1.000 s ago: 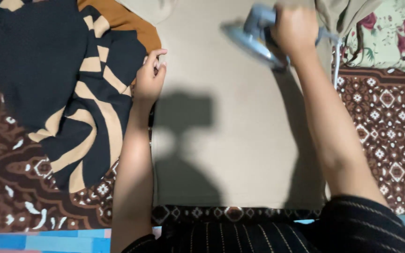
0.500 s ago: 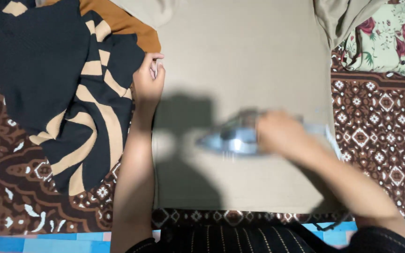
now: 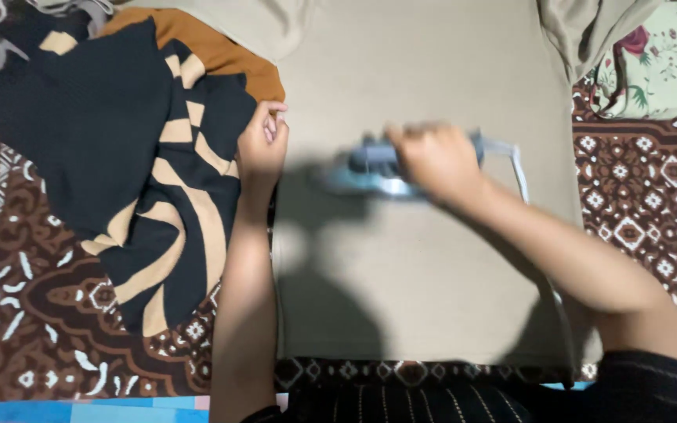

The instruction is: Ironing a long-sleeved shirt on a mattress

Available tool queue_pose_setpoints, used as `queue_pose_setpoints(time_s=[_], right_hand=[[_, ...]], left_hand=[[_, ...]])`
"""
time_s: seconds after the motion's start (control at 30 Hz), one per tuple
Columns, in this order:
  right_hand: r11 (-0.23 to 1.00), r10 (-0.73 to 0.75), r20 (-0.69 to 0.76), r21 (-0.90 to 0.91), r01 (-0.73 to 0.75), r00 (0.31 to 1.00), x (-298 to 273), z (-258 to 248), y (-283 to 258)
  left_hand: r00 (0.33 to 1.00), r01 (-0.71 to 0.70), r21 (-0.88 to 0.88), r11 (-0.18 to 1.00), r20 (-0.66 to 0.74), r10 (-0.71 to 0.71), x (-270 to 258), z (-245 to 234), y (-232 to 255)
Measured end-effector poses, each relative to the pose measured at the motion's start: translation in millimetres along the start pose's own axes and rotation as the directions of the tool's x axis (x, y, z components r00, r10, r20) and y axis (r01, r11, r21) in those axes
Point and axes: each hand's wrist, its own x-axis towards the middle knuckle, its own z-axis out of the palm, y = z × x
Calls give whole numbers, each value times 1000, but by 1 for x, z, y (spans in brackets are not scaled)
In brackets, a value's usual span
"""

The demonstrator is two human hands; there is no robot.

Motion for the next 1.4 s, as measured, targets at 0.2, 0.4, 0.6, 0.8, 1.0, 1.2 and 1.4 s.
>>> queue_pose_setpoints(time_s=[0.2, 0.4, 0.6, 0.8, 1.0, 1.2, 1.4], right_hand=[[929, 260, -274, -191, -317, 926, 128, 82, 95], [926, 343, 129, 120, -358, 930, 111, 27, 76], [884, -127, 220, 468, 9, 967, -18, -55, -16], [709, -501, 33, 588, 389, 865, -125, -83, -71], [919, -381, -39, 89, 383, 924, -103, -39, -23], [994, -39, -116, -102, 27, 993, 36, 28, 70], [951, 144, -280, -226, -211, 949, 193, 103, 170]], left_hand=[[998, -57, -61, 997, -19, 56, -8, -7, 14], [999, -51, -95, 994, -6, 51, -7, -7, 12], [998, -63, -79, 995, -8, 63, -9, -5, 11], [998, -55, -62, 997, 6, 55, -11, -8, 20], [999, -53, -109, 993, -18, 51, -7, 0, 12], [997, 72, 85, 994, -1, -72, -6, -2, 14], [999, -53, 28, 998, 7, 53, -1, -4, 17]])
